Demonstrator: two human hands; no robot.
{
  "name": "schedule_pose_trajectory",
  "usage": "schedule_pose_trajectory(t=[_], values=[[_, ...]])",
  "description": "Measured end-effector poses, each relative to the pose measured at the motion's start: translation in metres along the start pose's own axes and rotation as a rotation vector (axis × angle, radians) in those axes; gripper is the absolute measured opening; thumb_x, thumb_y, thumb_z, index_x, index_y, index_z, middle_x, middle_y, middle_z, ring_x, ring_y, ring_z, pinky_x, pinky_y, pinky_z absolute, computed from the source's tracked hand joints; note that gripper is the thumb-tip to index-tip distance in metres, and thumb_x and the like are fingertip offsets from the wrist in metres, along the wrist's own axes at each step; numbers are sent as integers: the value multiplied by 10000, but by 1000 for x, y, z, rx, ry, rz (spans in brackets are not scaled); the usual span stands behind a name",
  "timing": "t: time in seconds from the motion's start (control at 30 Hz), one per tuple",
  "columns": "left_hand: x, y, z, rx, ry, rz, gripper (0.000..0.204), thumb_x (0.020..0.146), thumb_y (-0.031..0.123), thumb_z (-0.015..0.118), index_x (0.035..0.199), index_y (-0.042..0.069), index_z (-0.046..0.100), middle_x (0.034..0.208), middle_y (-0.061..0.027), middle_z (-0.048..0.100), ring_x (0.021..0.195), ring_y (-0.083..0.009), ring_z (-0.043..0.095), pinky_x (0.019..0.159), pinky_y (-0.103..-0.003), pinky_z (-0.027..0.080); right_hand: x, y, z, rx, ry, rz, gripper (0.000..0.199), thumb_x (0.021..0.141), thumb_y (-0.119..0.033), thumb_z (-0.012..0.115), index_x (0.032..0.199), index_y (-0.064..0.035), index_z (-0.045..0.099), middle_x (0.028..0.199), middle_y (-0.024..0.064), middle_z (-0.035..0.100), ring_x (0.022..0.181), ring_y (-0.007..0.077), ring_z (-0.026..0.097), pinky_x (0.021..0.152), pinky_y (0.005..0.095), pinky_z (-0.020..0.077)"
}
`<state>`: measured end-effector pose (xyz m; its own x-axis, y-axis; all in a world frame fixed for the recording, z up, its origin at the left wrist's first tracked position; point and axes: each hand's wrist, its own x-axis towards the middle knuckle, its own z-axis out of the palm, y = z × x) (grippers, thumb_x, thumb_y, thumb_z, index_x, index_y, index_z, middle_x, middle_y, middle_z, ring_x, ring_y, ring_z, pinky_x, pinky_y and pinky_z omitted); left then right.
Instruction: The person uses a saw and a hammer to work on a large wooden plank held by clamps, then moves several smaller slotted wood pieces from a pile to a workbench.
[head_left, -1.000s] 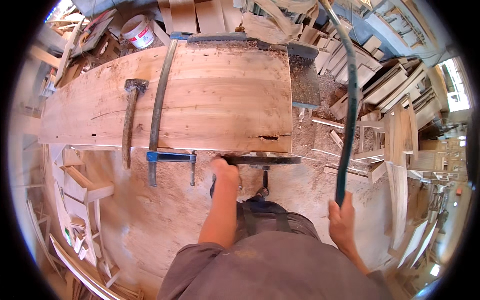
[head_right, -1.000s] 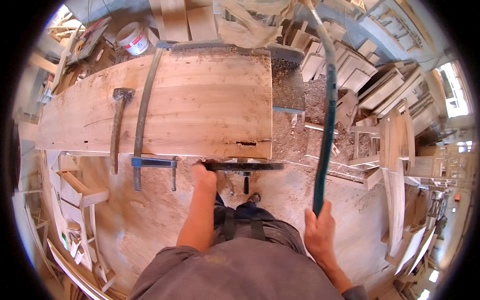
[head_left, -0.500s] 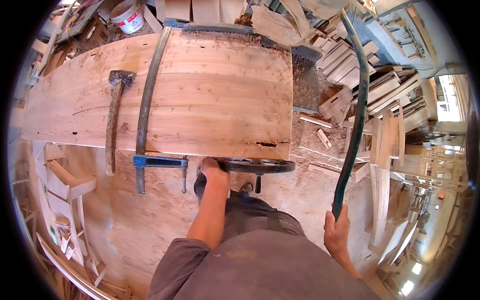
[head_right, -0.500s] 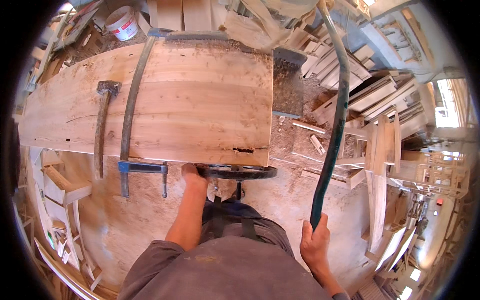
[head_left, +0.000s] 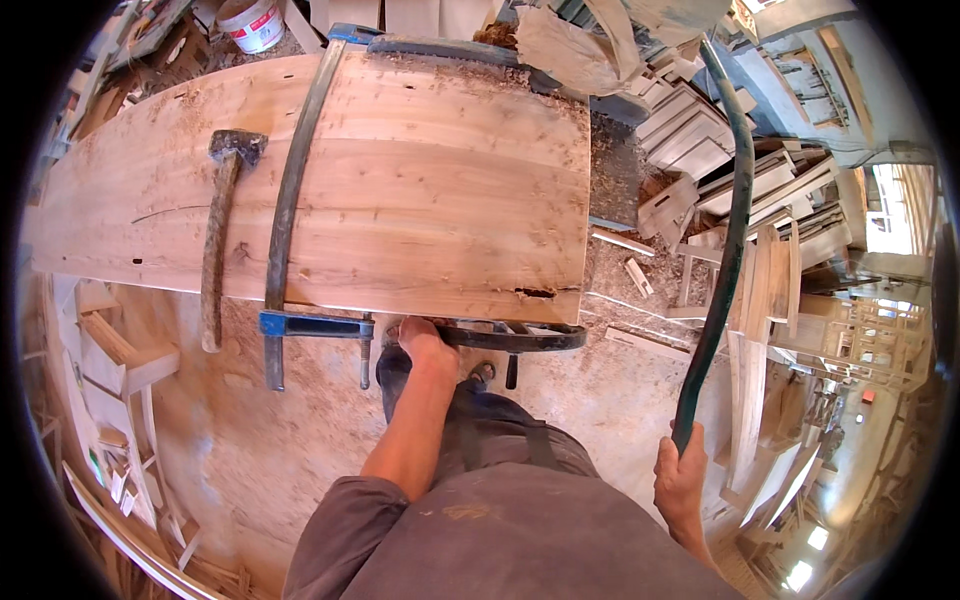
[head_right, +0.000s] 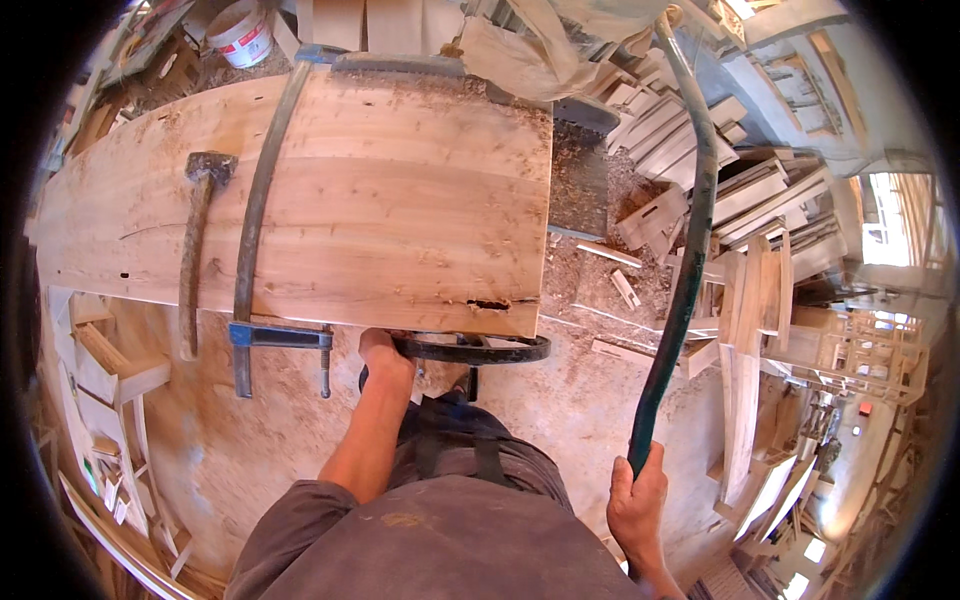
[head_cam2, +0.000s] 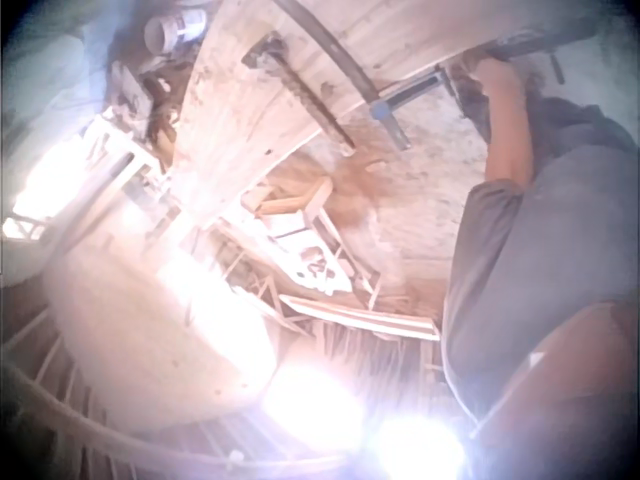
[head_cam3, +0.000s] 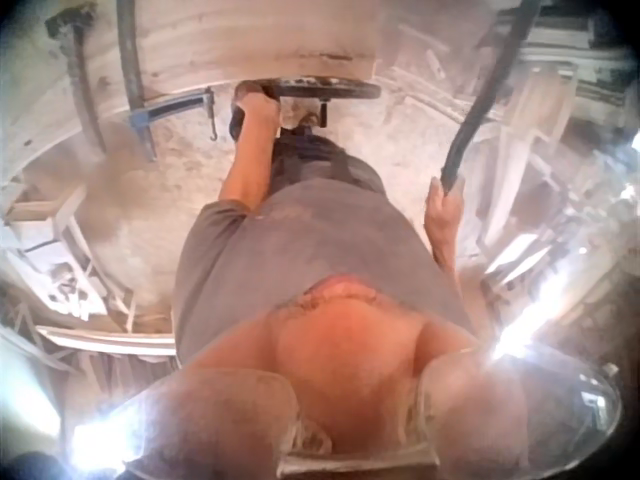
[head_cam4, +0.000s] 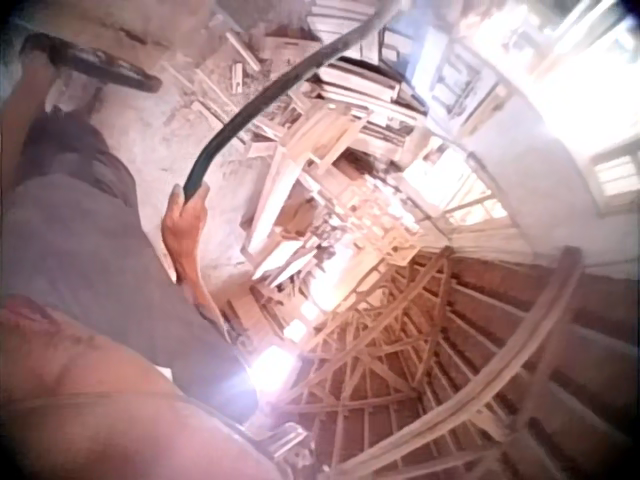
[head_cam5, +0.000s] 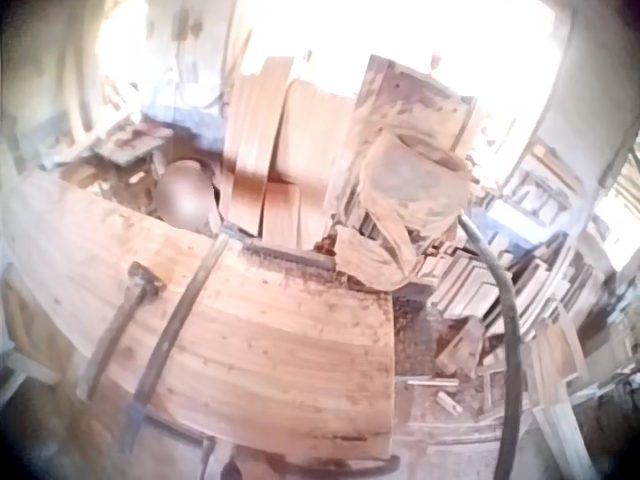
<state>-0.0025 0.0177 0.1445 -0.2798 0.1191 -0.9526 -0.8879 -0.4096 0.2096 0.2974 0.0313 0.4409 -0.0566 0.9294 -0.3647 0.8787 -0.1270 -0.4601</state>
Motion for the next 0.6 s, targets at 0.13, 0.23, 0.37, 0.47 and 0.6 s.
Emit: schedule_pose_trajectory(t=[0.13,0.23,0.37,0.47,0.6], values=[[6,7,-4,-10,-155,-18,137,920,159,519,784,165,520,620,13,501,528,-161,455,530,-305,408,-20,-44,-56,83,-58,120,239,979,-116,467,1202,-31,482,612,-34,447,457,52,399,401,223,320],[-19,1,9,58,77,35,141,910,186,548,772,167,530,620,22,495,540,-146,461,534,-303,404,-17,-36,-51,111,-65,94,269,973,-114,480,1228,-28,482,621,-29,459,461,52,405,404,222,324],[-3,-4,-2,53,8,38,143,915,189,531,779,146,544,626,8,503,536,-145,466,524,-292,414,16,29,30,-107,102,-171,197,965,-105,509,1126,5,539,654,28,496,524,127,486,494,306,403],[-14,-1,9,70,96,23,177,948,163,464,799,110,544,618,-24,497,514,-159,457,486,-293,421,30,45,57,25,53,-133,203,974,-96,513,1157,-8,513,658,8,499,528,92,482,474,270,390],[-2,2,-1,15,35,-41,177,952,189,503,786,145,543,619,5,503,513,-143,466,483,-290,422,1,-5,-1,178,-65,77,229,977,-109,510,1194,-38,495,639,-30,454,496,59,424,436,224,339]])
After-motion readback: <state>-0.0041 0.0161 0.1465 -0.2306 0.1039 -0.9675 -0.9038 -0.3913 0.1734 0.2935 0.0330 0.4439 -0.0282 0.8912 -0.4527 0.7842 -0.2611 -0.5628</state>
